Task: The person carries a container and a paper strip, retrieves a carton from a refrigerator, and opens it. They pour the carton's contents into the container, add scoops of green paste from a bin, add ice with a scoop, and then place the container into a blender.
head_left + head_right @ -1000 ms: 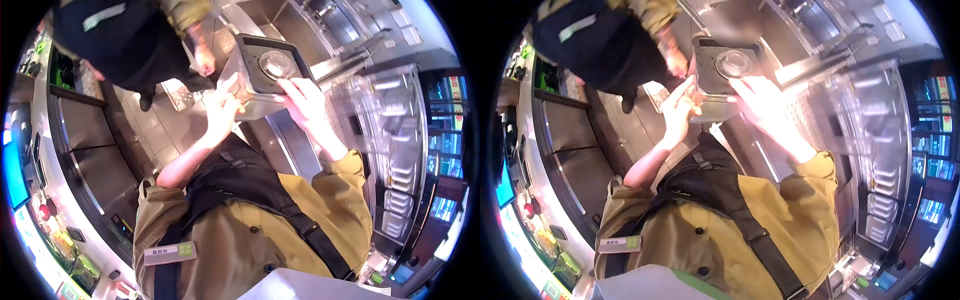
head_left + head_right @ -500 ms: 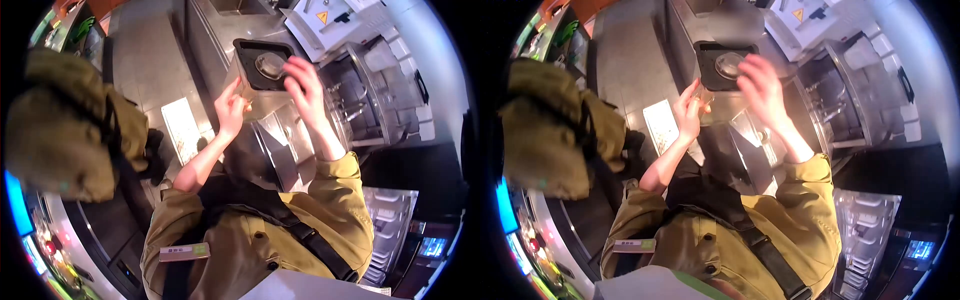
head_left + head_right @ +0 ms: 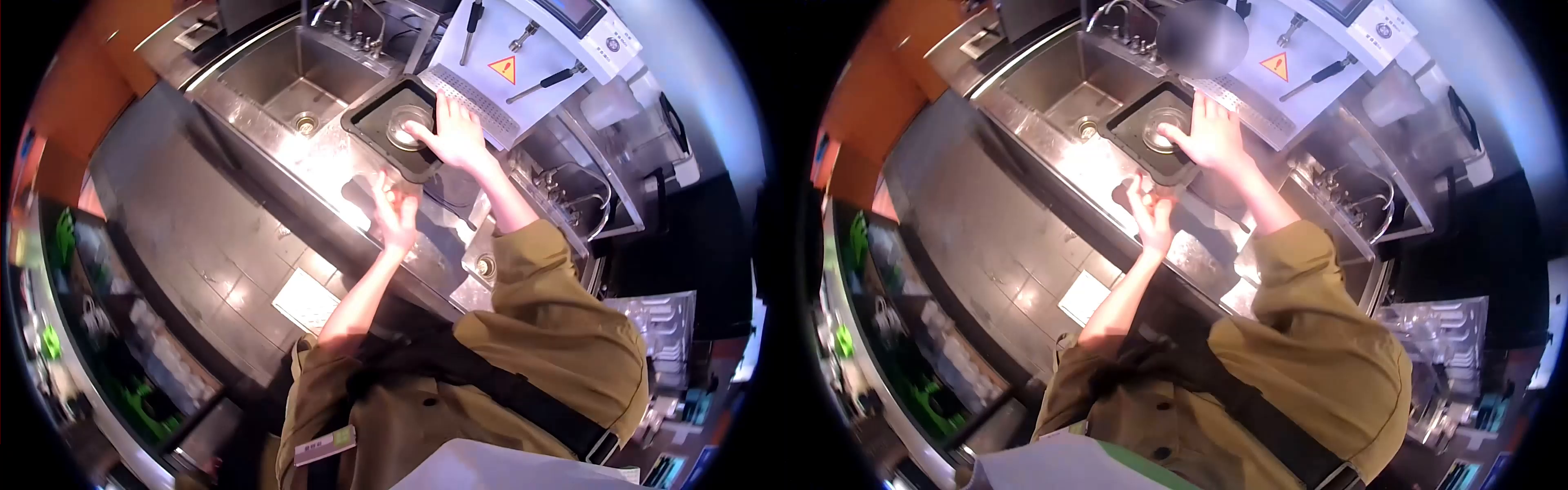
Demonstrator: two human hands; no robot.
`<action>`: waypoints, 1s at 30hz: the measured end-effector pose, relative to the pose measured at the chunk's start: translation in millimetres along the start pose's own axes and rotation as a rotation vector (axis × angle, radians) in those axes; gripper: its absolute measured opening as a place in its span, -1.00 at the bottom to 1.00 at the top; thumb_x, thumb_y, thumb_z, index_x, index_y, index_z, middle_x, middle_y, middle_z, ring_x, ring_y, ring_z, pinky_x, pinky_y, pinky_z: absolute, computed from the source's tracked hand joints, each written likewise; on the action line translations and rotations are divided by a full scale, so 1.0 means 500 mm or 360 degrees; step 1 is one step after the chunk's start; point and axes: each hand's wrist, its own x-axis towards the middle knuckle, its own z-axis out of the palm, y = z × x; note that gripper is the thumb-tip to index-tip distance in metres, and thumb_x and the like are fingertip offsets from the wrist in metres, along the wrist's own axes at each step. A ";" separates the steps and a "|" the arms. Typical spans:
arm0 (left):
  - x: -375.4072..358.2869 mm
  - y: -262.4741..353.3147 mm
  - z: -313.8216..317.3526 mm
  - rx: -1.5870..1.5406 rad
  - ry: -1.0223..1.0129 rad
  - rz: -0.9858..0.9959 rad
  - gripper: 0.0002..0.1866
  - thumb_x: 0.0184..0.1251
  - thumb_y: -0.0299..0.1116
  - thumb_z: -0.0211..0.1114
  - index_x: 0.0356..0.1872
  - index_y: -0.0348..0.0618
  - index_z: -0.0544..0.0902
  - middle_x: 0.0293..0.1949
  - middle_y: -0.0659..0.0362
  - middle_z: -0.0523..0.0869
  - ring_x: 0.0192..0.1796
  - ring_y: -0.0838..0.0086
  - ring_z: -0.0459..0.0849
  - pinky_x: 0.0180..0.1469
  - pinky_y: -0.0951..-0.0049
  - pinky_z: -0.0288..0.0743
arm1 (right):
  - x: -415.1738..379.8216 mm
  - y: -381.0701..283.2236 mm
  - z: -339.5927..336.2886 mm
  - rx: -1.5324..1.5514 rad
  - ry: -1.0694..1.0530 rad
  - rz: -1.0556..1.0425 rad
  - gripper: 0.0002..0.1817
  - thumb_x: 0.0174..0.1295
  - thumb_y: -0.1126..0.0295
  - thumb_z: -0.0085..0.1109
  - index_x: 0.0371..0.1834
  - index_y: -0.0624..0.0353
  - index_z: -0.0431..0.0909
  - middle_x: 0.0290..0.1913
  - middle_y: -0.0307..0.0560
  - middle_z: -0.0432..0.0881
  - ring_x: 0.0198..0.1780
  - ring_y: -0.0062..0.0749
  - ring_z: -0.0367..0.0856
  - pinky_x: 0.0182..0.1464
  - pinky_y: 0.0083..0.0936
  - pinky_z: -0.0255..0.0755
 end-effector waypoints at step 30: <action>1.338 0.211 0.410 0.1098 -0.1158 0.2898 -0.40 -0.22 -0.28 0.29 0.02 0.08 0.41 0.02 0.03 0.39 0.13 0.21 0.32 0.09 0.19 0.25 | -0.001 -0.394 0.274 0.1357 0.1931 0.2138 -0.82 -0.21 0.58 0.15 -0.52 0.26 0.35 -0.50 -0.30 0.36 -0.45 -0.70 0.32 -0.42 -0.73 0.23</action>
